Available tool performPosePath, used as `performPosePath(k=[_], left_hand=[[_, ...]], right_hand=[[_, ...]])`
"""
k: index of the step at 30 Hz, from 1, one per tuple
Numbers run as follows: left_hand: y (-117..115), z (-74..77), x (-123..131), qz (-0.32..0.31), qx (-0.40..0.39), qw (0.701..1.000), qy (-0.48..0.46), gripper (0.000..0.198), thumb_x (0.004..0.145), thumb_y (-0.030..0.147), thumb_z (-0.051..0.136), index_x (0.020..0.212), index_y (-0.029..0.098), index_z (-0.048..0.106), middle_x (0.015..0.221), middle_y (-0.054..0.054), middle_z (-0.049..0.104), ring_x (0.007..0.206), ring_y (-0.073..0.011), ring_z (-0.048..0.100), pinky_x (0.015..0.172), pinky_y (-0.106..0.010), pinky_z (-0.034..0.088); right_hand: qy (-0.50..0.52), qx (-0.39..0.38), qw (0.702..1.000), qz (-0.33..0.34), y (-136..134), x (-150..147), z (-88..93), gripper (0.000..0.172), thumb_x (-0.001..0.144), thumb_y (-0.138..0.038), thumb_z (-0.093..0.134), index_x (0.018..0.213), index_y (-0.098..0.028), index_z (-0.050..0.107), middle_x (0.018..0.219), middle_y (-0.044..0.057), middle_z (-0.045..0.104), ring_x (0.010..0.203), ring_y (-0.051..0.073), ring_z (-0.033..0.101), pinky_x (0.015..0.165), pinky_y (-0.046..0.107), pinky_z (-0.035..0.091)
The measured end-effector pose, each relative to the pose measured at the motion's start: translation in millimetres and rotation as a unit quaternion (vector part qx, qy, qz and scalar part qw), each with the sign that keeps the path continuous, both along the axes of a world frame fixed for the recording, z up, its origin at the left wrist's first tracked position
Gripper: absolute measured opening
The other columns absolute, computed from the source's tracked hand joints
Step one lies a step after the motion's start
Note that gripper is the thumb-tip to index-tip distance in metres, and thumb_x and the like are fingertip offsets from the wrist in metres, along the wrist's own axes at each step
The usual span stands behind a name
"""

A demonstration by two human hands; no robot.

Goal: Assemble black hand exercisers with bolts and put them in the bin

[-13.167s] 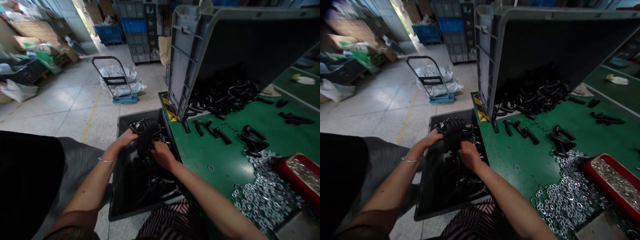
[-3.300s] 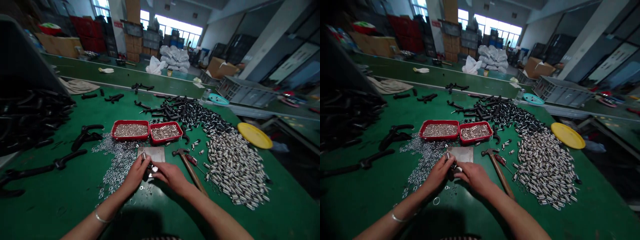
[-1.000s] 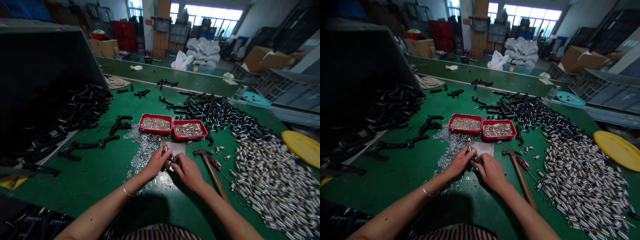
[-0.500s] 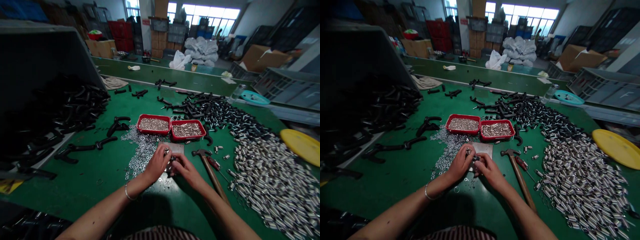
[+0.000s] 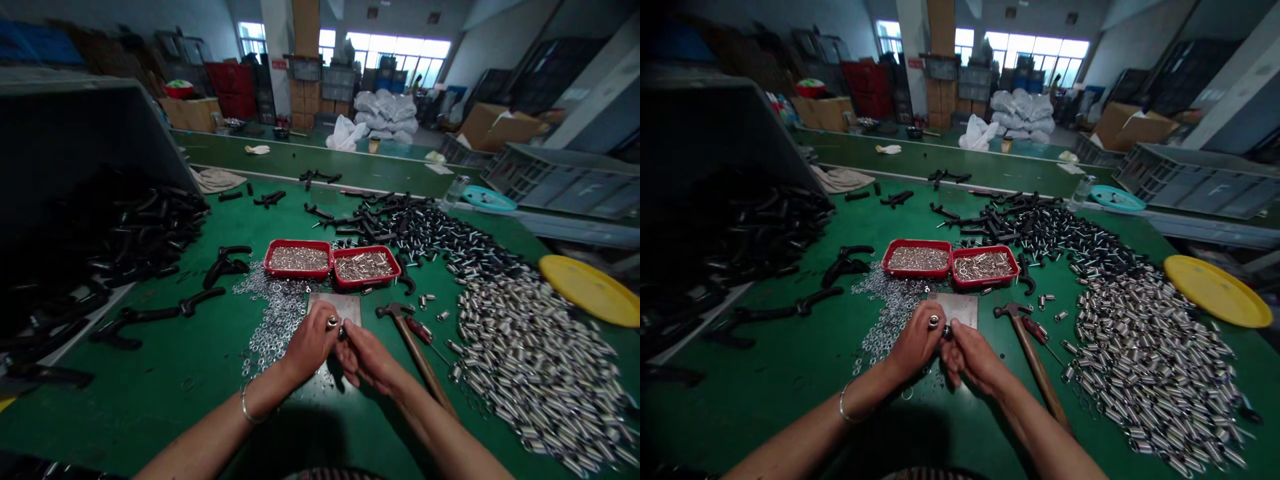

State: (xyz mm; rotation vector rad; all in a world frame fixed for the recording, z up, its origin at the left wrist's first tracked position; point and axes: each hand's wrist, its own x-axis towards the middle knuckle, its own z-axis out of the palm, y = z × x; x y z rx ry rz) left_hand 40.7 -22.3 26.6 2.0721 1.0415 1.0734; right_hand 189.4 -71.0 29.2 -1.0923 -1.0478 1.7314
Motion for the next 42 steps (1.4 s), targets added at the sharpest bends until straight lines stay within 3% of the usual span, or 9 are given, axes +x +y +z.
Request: performPosePath(k=[5, 11, 16, 23, 29, 32, 36, 39, 42], left_hand=[[-5, -3.4, 8, 0.094, -0.104, 0.990, -0.023, 0.021, 0.100, 0.035, 0.035, 0.100, 0.019, 0.050, 0.095, -0.008, 0.058, 0.091, -0.0205, 0.058, 0.087, -0.038, 0.049], [-11, 4.4, 13, 0.016, -0.124, 0.990, -0.058, 0.024, 0.097, 0.041, 0.042, 0.095, 0.019, 0.052, 0.092, -0.005, 0.057, 0.088, -0.0194, 0.057, 0.084, -0.034, 0.048], [-1, -0.8, 17, 0.044, -0.295, 0.945, -0.137, 0.029, 0.096, 0.047, 0.039, 0.094, 0.020, 0.050, 0.073, 0.002, 0.050, 0.060, -0.0137, 0.050, 0.059, -0.026, 0.043], [8, -3.2, 5, 0.043, -0.060, 0.992, 0.101, 0.022, 0.099, 0.033, 0.035, 0.096, 0.019, 0.051, 0.096, -0.008, 0.057, 0.095, -0.0221, 0.055, 0.091, -0.038, 0.044], [48, 1.7, 11, -0.166, 0.030, 0.903, 0.395, 0.021, 0.093, 0.035, 0.052, 0.093, 0.015, 0.060, 0.101, -0.011, 0.061, 0.098, -0.0264, 0.056, 0.091, -0.042, 0.043], [73, 17.9, 26, -0.146, 0.093, 0.907, 0.384, 0.032, 0.089, 0.044, 0.059, 0.105, 0.017, 0.061, 0.105, -0.011, 0.063, 0.102, -0.0277, 0.055, 0.091, -0.042, 0.041], [118, 36.9, 62, -0.095, 0.125, 0.912, 0.378, 0.021, 0.095, 0.025, 0.048, 0.105, 0.019, 0.065, 0.106, -0.009, 0.066, 0.105, -0.0250, 0.056, 0.095, -0.041, 0.039], [147, 36.9, 93, -0.098, 0.105, 0.893, 0.426, 0.019, 0.088, 0.014, 0.054, 0.094, 0.015, 0.071, 0.102, -0.013, 0.069, 0.104, -0.0269, 0.060, 0.093, -0.039, 0.041], [163, 27.9, 111, -0.103, 0.077, 0.886, 0.445, 0.013, 0.078, 0.008, 0.061, 0.081, 0.012, 0.072, 0.092, -0.014, 0.072, 0.094, -0.0267, 0.064, 0.088, -0.037, 0.044]], right_hand=[[-0.131, 0.126, 0.972, -0.148, -2, 2, -3.1, 0.031, 0.082, -0.046, 0.070, 0.093, -0.021, 0.055, 0.077, 0.000, 0.063, 0.060, 0.013, 0.060, 0.055, 0.024, 0.052], [-0.009, 0.038, 0.994, -0.101, -8, 5, 0.2, 0.034, 0.091, -0.055, 0.052, 0.097, -0.022, 0.051, 0.072, -0.002, 0.061, 0.049, 0.013, 0.057, 0.046, 0.028, 0.052], [-0.274, 0.230, 0.927, -0.111, -14, 16, 4.1, 0.027, 0.087, -0.036, 0.063, 0.109, -0.022, 0.056, 0.103, 0.009, 0.066, 0.095, 0.024, 0.064, 0.084, 0.040, 0.054], [-0.044, 0.046, 0.996, -0.068, -12, 3, -12.8, 0.027, 0.089, -0.045, 0.057, 0.101, -0.025, 0.043, 0.068, -0.006, 0.060, 0.042, 0.011, 0.049, 0.036, 0.021, 0.043], [-0.257, 0.098, 0.960, -0.052, -17, 28, -21.4, 0.022, 0.088, -0.039, 0.057, 0.102, -0.021, 0.055, 0.075, -0.002, 0.062, 0.054, 0.011, 0.054, 0.042, 0.020, 0.043], [-0.298, 0.078, 0.949, -0.067, -37, 60, -18.5, 0.026, 0.090, -0.043, 0.054, 0.099, -0.020, 0.060, 0.077, 0.000, 0.062, 0.060, 0.013, 0.057, 0.049, 0.023, 0.046], [-0.295, 0.007, 0.947, -0.124, -69, 105, -14.5, 0.038, 0.091, -0.053, 0.049, 0.105, -0.020, 0.059, 0.085, 0.003, 0.065, 0.062, 0.015, 0.059, 0.050, 0.026, 0.047], [-0.405, 0.048, 0.900, -0.154, -82, 132, -14.2, 0.036, 0.094, -0.050, 0.045, 0.106, -0.021, 0.062, 0.096, 0.007, 0.067, 0.077, 0.020, 0.063, 0.068, 0.033, 0.053], [-0.568, 0.142, 0.799, -0.138, -86, 147, -18.8, 0.030, 0.091, -0.043, 0.051, 0.108, -0.023, 0.067, 0.110, 0.011, 0.065, 0.101, 0.027, 0.060, 0.092, 0.044, 0.048]])
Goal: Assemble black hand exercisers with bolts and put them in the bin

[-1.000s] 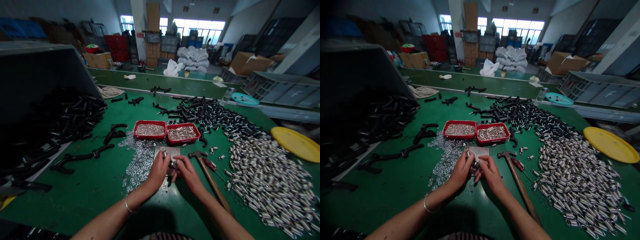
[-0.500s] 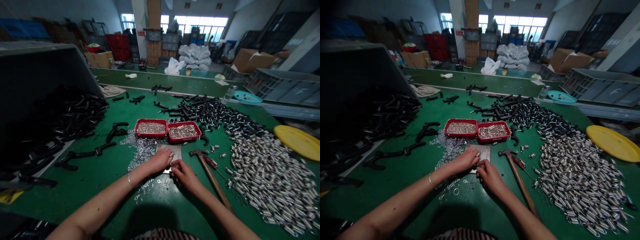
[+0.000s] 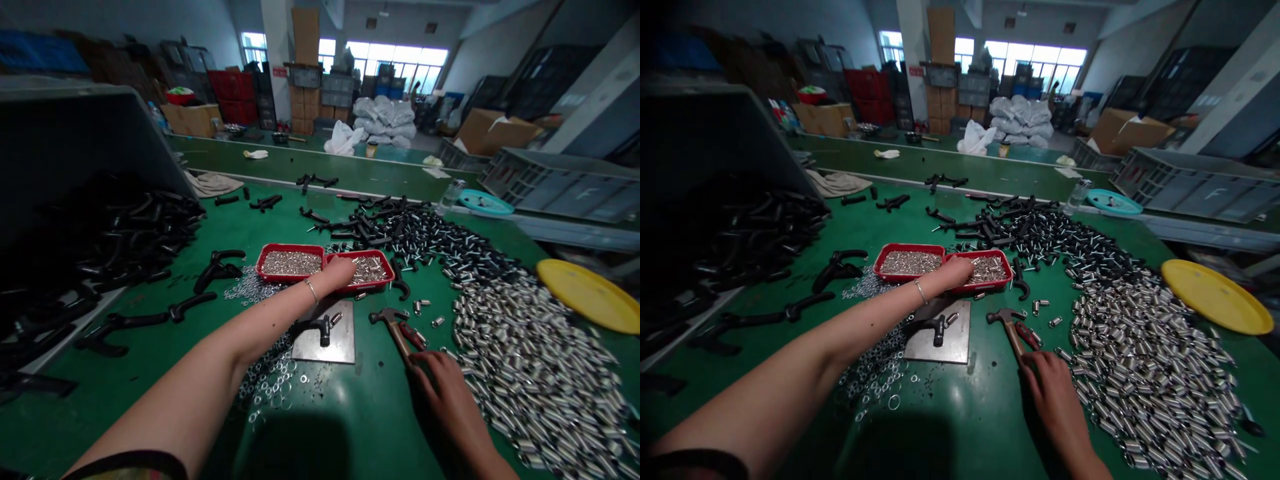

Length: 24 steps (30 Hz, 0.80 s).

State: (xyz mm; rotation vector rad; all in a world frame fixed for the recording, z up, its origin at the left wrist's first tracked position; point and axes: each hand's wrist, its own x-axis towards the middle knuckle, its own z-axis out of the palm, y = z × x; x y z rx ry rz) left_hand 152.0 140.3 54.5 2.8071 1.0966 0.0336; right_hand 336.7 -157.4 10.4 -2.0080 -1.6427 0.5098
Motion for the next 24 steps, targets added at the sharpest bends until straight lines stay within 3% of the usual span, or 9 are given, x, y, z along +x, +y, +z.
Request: performPosePath(k=[3, 6, 8, 10, 14, 19, 21, 24], left_hand=[[3, -9.7, 1, 0.015, -0.010, 1.000, -0.013, 0.017, 0.081, 0.008, 0.057, 0.085, 0.012, 0.073, 0.095, -0.016, 0.072, 0.095, -0.0266, 0.065, 0.089, -0.037, 0.044], [2, -15.7, -6, 0.034, -0.020, 0.998, -0.051, 0.020, 0.085, 0.013, 0.053, 0.092, 0.015, 0.072, 0.102, -0.014, 0.071, 0.099, -0.0259, 0.065, 0.087, -0.035, 0.045], [2, -18.7, -9, 0.049, -0.034, 0.995, -0.078, 0.018, 0.085, 0.016, 0.056, 0.092, 0.017, 0.072, 0.101, -0.010, 0.072, 0.095, -0.0231, 0.066, 0.082, -0.031, 0.047], [4, -20.6, -10, 0.068, -0.046, 0.991, -0.104, 0.014, 0.084, 0.017, 0.057, 0.089, 0.017, 0.071, 0.097, -0.009, 0.072, 0.091, -0.0214, 0.066, 0.079, -0.028, 0.047], [4, -15.2, -12, 0.096, -0.055, 0.980, -0.164, 0.011, 0.087, 0.020, 0.058, 0.089, 0.013, 0.067, 0.094, -0.011, 0.071, 0.092, -0.0229, 0.065, 0.080, -0.031, 0.048], [-35, -3.2, -49, 0.079, -0.088, 0.950, -0.289, 0.016, 0.095, 0.027, 0.052, 0.096, 0.016, 0.063, 0.102, -0.007, 0.069, 0.096, -0.0174, 0.063, 0.084, -0.028, 0.046], [-59, -8.6, -74, 0.077, -0.144, 0.930, -0.330, 0.016, 0.094, 0.029, 0.054, 0.092, 0.017, 0.063, 0.095, -0.005, 0.069, 0.088, -0.0176, 0.063, 0.080, -0.029, 0.046], [-89, -27.3, -104, 0.112, -0.211, 0.917, -0.319, 0.015, 0.090, 0.029, 0.057, 0.084, 0.018, 0.064, 0.086, -0.004, 0.068, 0.082, -0.0189, 0.062, 0.075, -0.030, 0.046]], right_hand=[[-0.089, -0.001, 0.996, 0.031, 2, 2, -9.6, 0.037, 0.091, -0.037, 0.049, 0.124, -0.023, 0.062, 0.113, 0.013, 0.064, 0.102, 0.030, 0.060, 0.090, 0.047, 0.049], [-0.081, 0.010, 0.996, 0.044, 16, -5, -19.1, 0.041, 0.091, -0.034, 0.048, 0.129, -0.020, 0.056, 0.127, 0.016, 0.059, 0.113, 0.031, 0.057, 0.096, 0.048, 0.046], [-0.019, 0.000, 0.999, 0.030, 34, -10, -21.8, 0.044, 0.088, -0.038, 0.054, 0.127, -0.017, 0.056, 0.131, 0.017, 0.057, 0.117, 0.032, 0.056, 0.099, 0.047, 0.044], [0.093, -0.058, 0.994, 0.015, 54, -12, -19.5, 0.045, 0.085, -0.045, 0.057, 0.118, -0.015, 0.060, 0.116, 0.015, 0.065, 0.105, 0.030, 0.062, 0.089, 0.042, 0.050], [0.297, -0.151, 0.943, -0.003, 78, -10, -1.8, 0.044, 0.085, -0.055, 0.055, 0.102, -0.016, 0.066, 0.088, 0.005, 0.066, 0.076, 0.021, 0.062, 0.063, 0.029, 0.049], [0.333, -0.160, 0.929, -0.021, 48, -18, 9.3, 0.048, 0.080, -0.059, 0.062, 0.105, -0.019, 0.065, 0.090, 0.003, 0.065, 0.078, 0.019, 0.061, 0.062, 0.026, 0.047], [0.351, -0.179, 0.919, -0.018, 30, -26, 3.3, 0.048, 0.081, -0.060, 0.062, 0.106, -0.019, 0.063, 0.087, 0.002, 0.064, 0.075, 0.018, 0.060, 0.062, 0.025, 0.047], [0.399, -0.191, 0.896, -0.042, 21, -36, -8.0, 0.045, 0.084, -0.061, 0.058, 0.104, -0.020, 0.061, 0.084, 0.001, 0.063, 0.073, 0.017, 0.060, 0.061, 0.024, 0.047]])
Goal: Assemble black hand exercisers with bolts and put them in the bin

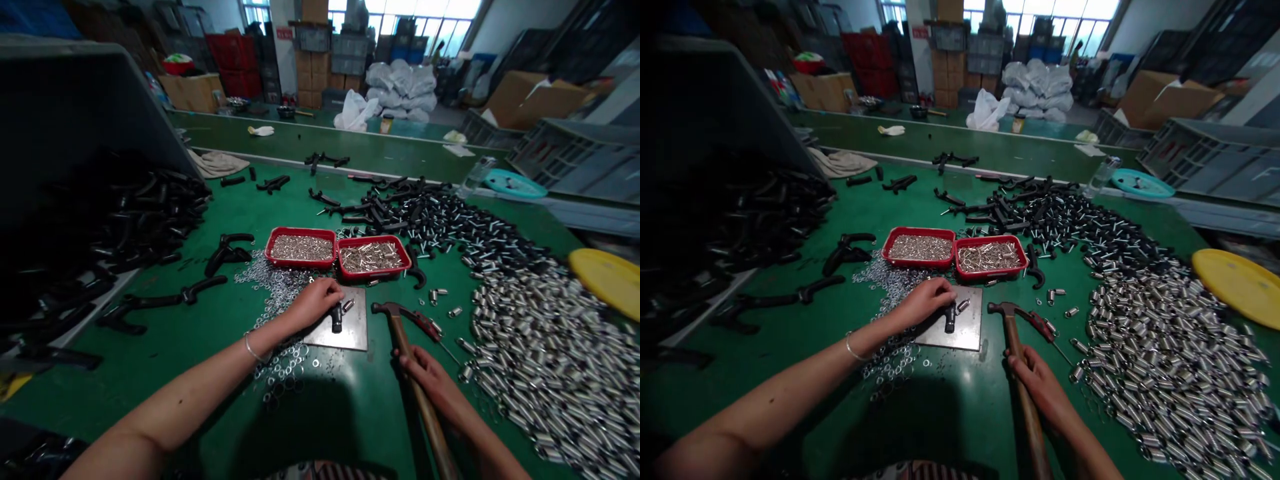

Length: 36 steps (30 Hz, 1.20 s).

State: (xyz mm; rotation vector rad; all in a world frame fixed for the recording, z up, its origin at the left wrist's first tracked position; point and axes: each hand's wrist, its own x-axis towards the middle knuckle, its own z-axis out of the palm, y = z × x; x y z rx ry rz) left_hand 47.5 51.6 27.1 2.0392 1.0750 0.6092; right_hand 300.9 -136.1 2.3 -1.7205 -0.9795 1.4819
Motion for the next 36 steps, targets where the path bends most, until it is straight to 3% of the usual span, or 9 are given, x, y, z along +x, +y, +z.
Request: performPosePath(k=[4, 8, 15, 19, 21, 27, 30, 33, 36], left_hand=[[-13, -20.8, -10, 0.034, -0.023, 0.999, 0.025, 0.015, 0.087, 0.027, 0.057, 0.079, 0.017, 0.063, 0.083, -0.004, 0.066, 0.083, -0.0206, 0.061, 0.076, -0.032, 0.045], [-13, -19.1, -5, 0.042, 0.003, 0.997, 0.067, 0.015, 0.089, 0.025, 0.055, 0.079, 0.016, 0.062, 0.085, -0.006, 0.065, 0.085, -0.0218, 0.060, 0.078, -0.033, 0.046], [-17, -2.3, -9, -0.118, 0.205, 0.958, 0.165, 0.022, 0.094, 0.036, 0.053, 0.095, 0.016, 0.062, 0.100, -0.012, 0.062, 0.101, -0.0277, 0.055, 0.096, -0.045, 0.038], [-29, -4.9, -22, -0.080, 0.165, 0.973, 0.143, 0.081, 0.072, 0.055, 0.075, 0.135, 0.014, 0.043, 0.128, -0.017, 0.054, 0.117, -0.0350, 0.049, 0.099, -0.048, 0.039], [-35, -9.0, -26, -0.079, 0.145, 0.978, 0.125, 0.089, 0.071, 0.049, 0.077, 0.142, 0.016, 0.034, 0.134, -0.017, 0.051, 0.121, -0.0350, 0.048, 0.101, -0.048, 0.038], [-33, -15.7, -29, -0.077, 0.098, 0.986, 0.110, 0.088, 0.070, 0.040, 0.080, 0.142, 0.015, 0.035, 0.130, -0.018, 0.053, 0.122, -0.0362, 0.049, 0.102, -0.052, 0.040], [-40, -13.7, -28, -0.055, 0.078, 0.993, 0.069, 0.079, 0.074, 0.041, 0.077, 0.139, 0.017, 0.040, 0.126, -0.016, 0.055, 0.120, -0.0336, 0.051, 0.103, -0.051, 0.041], [-58, -7.4, -25, -0.025, 0.013, 0.999, -0.017, 0.065, 0.081, 0.044, 0.070, 0.136, 0.022, 0.043, 0.126, -0.012, 0.056, 0.117, -0.0278, 0.055, 0.103, -0.046, 0.044], [-77, 1.3, -22, -0.069, -0.064, 0.993, -0.066, 0.061, 0.083, 0.045, 0.069, 0.136, 0.026, 0.044, 0.129, -0.010, 0.055, 0.119, -0.0244, 0.056, 0.104, -0.041, 0.045]], right_hand=[[0.038, -0.007, 0.999, -0.020, 17, -5, 2.1, 0.043, 0.083, -0.063, 0.059, 0.091, -0.021, 0.057, 0.076, 0.000, 0.061, 0.064, 0.015, 0.059, 0.053, 0.023, 0.045], [0.022, 0.041, 0.999, 0.014, 26, -10, 19.9, 0.038, 0.085, -0.060, 0.059, 0.088, -0.023, 0.053, 0.070, -0.003, 0.057, 0.056, 0.013, 0.057, 0.051, 0.024, 0.047], [-0.224, 0.130, 0.957, 0.130, 20, -14, 38.3, 0.039, 0.092, -0.052, 0.049, 0.116, -0.022, 0.057, 0.092, 0.006, 0.068, 0.073, 0.023, 0.065, 0.065, 0.034, 0.052], [-0.311, 0.214, 0.916, 0.135, 22, -30, 50.7, 0.038, 0.097, -0.046, 0.043, 0.125, -0.023, 0.054, 0.110, 0.010, 0.068, 0.095, 0.027, 0.065, 0.085, 0.037, 0.049], [-0.333, 0.229, 0.903, 0.147, 26, -38, 50.1, 0.037, 0.097, -0.044, 0.042, 0.125, -0.024, 0.054, 0.113, 0.011, 0.067, 0.096, 0.027, 0.065, 0.084, 0.037, 0.048], [-0.285, 0.120, 0.942, 0.133, 31, -30, 14.9, 0.037, 0.097, -0.051, 0.037, 0.099, -0.022, 0.059, 0.077, 0.005, 0.067, 0.070, 0.024, 0.065, 0.067, 0.035, 0.051], [-0.319, 0.171, 0.930, 0.064, 31, -27, 6.7, 0.040, 0.095, -0.049, 0.042, 0.116, -0.020, 0.059, 0.096, 0.011, 0.068, 0.091, 0.029, 0.064, 0.082, 0.045, 0.051], [-0.357, 0.289, 0.886, 0.058, 38, -35, 16.0, 0.045, 0.092, -0.039, 0.053, 0.135, -0.024, 0.053, 0.132, 0.014, 0.056, 0.124, 0.032, 0.049, 0.107, 0.054, 0.034], [-0.216, 0.288, 0.922, 0.143, 49, -43, 27.7, 0.037, 0.092, -0.035, 0.057, 0.128, -0.027, 0.059, 0.124, 0.009, 0.062, 0.117, 0.026, 0.055, 0.105, 0.045, 0.040]])
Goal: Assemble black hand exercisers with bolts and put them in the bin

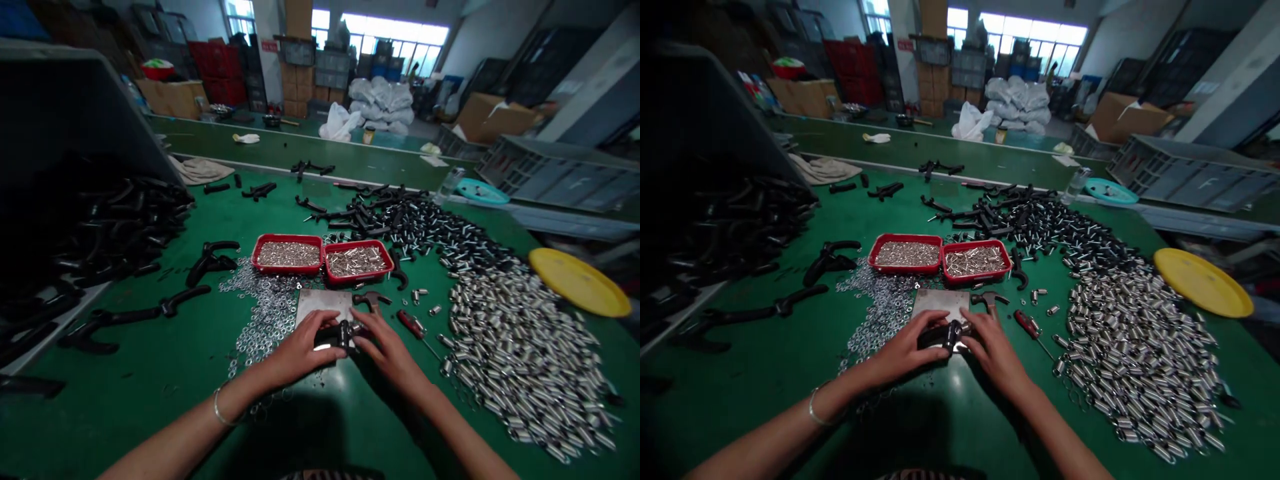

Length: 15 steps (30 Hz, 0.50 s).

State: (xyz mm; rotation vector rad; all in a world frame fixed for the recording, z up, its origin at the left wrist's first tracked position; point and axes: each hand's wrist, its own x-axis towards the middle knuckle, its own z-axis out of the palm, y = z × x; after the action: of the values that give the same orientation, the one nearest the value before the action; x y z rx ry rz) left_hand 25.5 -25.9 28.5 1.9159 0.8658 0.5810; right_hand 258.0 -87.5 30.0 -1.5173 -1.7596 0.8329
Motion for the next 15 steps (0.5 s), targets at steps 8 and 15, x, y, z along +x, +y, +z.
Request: performPosePath(k=[8, 15], left_hand=[[29, 28.8, 42, -0.129, 0.110, 0.985, 0.036, 0.044, 0.096, 0.038, 0.051, 0.138, 0.026, 0.047, 0.129, -0.009, 0.058, 0.119, -0.0222, 0.055, 0.104, -0.040, 0.043], [97, 12.5, 197, -0.200, 0.434, 0.864, 0.161, 0.035, 0.096, 0.014, 0.045, 0.129, 0.019, 0.055, 0.129, -0.009, 0.060, 0.120, -0.0218, 0.053, 0.100, -0.038, 0.040]], right_hand=[[0.045, -0.010, 0.999, -0.013, -20, 33, 0.5, 0.017, 0.092, -0.034, 0.060, 0.103, -0.022, 0.064, 0.099, 0.005, 0.063, 0.095, 0.022, 0.061, 0.087, 0.035, 0.050], [-0.047, 0.049, 0.997, 0.032, -48, 45, 11.7, 0.028, 0.100, -0.023, 0.043, 0.124, -0.028, 0.056, 0.120, 0.008, 0.059, 0.114, 0.021, 0.057, 0.100, 0.036, 0.047]])
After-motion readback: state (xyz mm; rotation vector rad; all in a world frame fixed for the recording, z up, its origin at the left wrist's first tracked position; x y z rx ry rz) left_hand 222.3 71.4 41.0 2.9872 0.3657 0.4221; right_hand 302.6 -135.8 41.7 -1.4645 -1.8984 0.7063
